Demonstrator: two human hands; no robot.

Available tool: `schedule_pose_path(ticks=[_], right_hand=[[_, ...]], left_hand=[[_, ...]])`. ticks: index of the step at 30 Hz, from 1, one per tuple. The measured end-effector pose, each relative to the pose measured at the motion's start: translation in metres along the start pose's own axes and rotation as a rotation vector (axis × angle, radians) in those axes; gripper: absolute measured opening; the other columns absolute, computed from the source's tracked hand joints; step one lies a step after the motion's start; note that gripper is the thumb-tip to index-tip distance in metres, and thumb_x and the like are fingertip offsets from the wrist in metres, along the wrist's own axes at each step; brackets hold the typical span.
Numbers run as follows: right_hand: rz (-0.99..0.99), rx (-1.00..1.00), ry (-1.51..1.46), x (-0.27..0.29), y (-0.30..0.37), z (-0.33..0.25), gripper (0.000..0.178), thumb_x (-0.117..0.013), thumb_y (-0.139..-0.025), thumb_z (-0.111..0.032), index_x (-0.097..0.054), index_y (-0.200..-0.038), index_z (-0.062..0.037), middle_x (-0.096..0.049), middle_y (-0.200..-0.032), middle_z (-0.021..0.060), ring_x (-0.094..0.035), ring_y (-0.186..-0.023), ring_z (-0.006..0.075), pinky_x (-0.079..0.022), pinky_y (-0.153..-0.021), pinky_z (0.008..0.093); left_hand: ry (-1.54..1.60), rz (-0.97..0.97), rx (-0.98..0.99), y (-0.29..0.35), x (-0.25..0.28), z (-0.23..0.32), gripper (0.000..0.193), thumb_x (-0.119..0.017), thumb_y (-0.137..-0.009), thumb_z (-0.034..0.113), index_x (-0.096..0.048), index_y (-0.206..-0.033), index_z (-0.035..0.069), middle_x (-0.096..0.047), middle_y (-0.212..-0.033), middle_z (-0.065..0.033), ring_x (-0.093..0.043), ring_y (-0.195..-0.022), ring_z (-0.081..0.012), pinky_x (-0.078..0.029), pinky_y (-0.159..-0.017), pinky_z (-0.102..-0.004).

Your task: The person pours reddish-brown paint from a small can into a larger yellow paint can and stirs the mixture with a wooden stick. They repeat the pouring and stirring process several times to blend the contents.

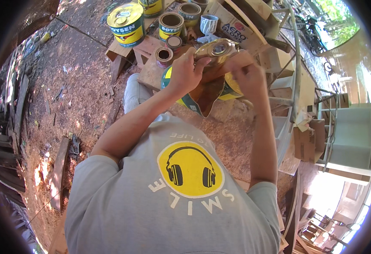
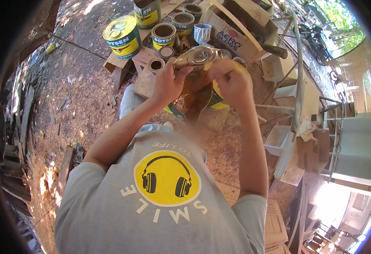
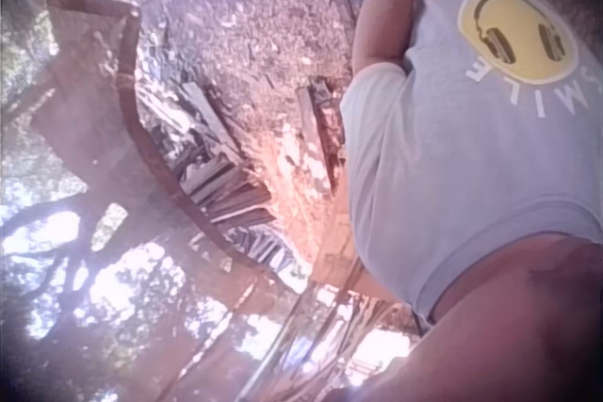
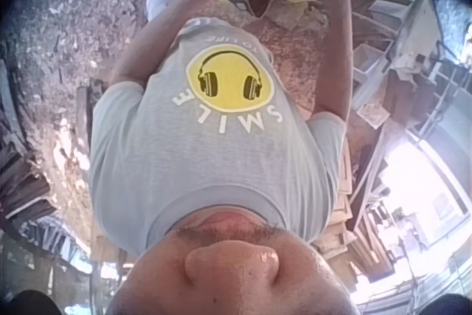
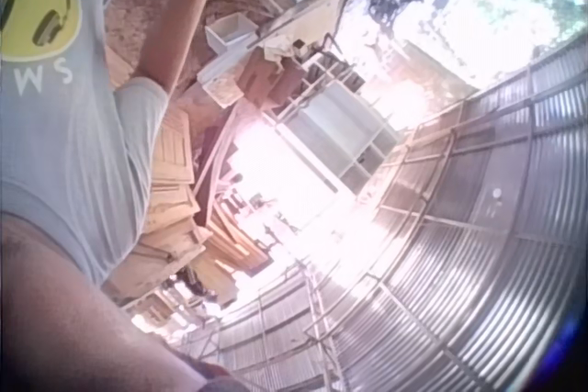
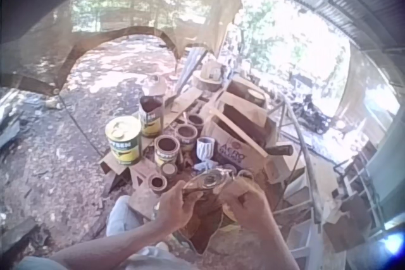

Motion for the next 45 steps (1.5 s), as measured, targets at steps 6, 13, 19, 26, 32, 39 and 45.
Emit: schedule_pose_path(ticks=[6, 13, 19, 26, 32, 39, 45], right_hand=[[-0.090, 0.134, -0.102, -0.026, 0.020, 0.003, 0.014, -0.065, -0.098, -0.015, -0.075, -0.099, -0.0048, -0.072, -0.082, 0.0075, -0.071, -0.071, 0.0189, -0.054, -0.067, 0.0339], [-0.054, -0.456, -0.473, -0.019, 0.035, 0.027, 0.019, -0.062, -0.101, -0.014, -0.067, -0.099, 0.0044, -0.068, -0.073, 0.0084, -0.065, -0.057, 0.0134, -0.051, -0.054, 0.0285], [0.203, -0.429, -0.030, 0.054, 0.007, -0.047, 0.021, -0.061, -0.096, -0.015, -0.064, -0.101, 0.0048, -0.066, -0.070, 0.0107, -0.064, -0.056, 0.0170, -0.051, -0.055, 0.0325], [0.227, -0.203, 0.271, 0.048, -0.010, -0.065, 0.025, -0.060, -0.091, -0.016, -0.061, -0.097, 0.0077, -0.066, -0.072, 0.0243, -0.069, -0.068, 0.0371, -0.054, -0.065, 0.0437], [0.217, -0.254, 0.245, 0.054, -0.012, -0.054, 0.025, -0.059, -0.092, -0.017, -0.061, -0.096, 0.0074, -0.067, -0.074, 0.0255, -0.071, -0.071, 0.0367, -0.055, -0.068, 0.0433], [0.233, -0.262, 0.241, 0.063, -0.004, -0.048, 0.025, -0.060, -0.093, -0.019, -0.062, -0.097, 0.0062, -0.066, -0.069, 0.0161, -0.068, -0.061, 0.0233, -0.053, -0.059, 0.0374], [0.219, -0.316, 0.183, 0.070, -0.007, -0.051, 0.022, -0.060, -0.094, -0.017, -0.061, -0.092, 0.0052, -0.064, -0.067, 0.0146, -0.064, -0.053, 0.0213, -0.051, -0.055, 0.0361]], left_hand=[[0.030, 0.004, 0.001, -0.001, -0.001, -0.003, 0.036, -0.075, -0.095, 0.032, -0.058, -0.096, 0.000, -0.067, -0.075, -0.0205, -0.067, -0.067, -0.0410, -0.050, -0.058, -0.0463], [-0.030, 0.007, -0.004, -0.001, 0.000, -0.001, 0.035, -0.075, -0.096, 0.032, -0.059, -0.098, 0.001, -0.066, -0.073, -0.0196, -0.067, -0.067, -0.0407, -0.049, -0.057, -0.0466], [0.007, 0.023, -0.028, 0.000, 0.001, 0.002, 0.035, -0.074, -0.096, 0.032, -0.059, -0.097, 0.001, -0.068, -0.075, -0.0202, -0.067, -0.068, -0.0414, -0.049, -0.058, -0.0475], [-0.012, 0.017, -0.024, -0.001, 0.001, 0.002, 0.031, -0.074, -0.096, 0.030, -0.061, -0.097, 0.002, -0.069, -0.076, -0.0188, -0.068, -0.068, -0.0406, -0.051, -0.059, -0.0470], [-0.020, 0.014, -0.016, 0.000, 0.002, 0.005, 0.030, -0.074, -0.096, 0.029, -0.061, -0.097, 0.003, -0.069, -0.077, -0.0186, -0.068, -0.069, -0.0403, -0.051, -0.060, -0.0468], [-0.012, 0.002, -0.016, 0.000, 0.003, 0.010, 0.032, -0.074, -0.096, 0.030, -0.060, -0.096, 0.002, -0.070, -0.078, -0.0185, -0.069, -0.069, -0.0398, -0.052, -0.060, -0.0462], [-0.022, 0.010, -0.023, 0.000, 0.003, 0.010, 0.032, -0.074, -0.096, 0.031, -0.060, -0.096, 0.002, -0.069, -0.077, -0.0185, -0.067, -0.069, -0.0403, -0.051, -0.060, -0.0464]])
Point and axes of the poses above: each hand's wrist, its own y-axis away from the middle knuckle, its own x-axis out of the back of the hand, z = x × y, the point moved 2 cm from there along -y, towards the middle knuckle
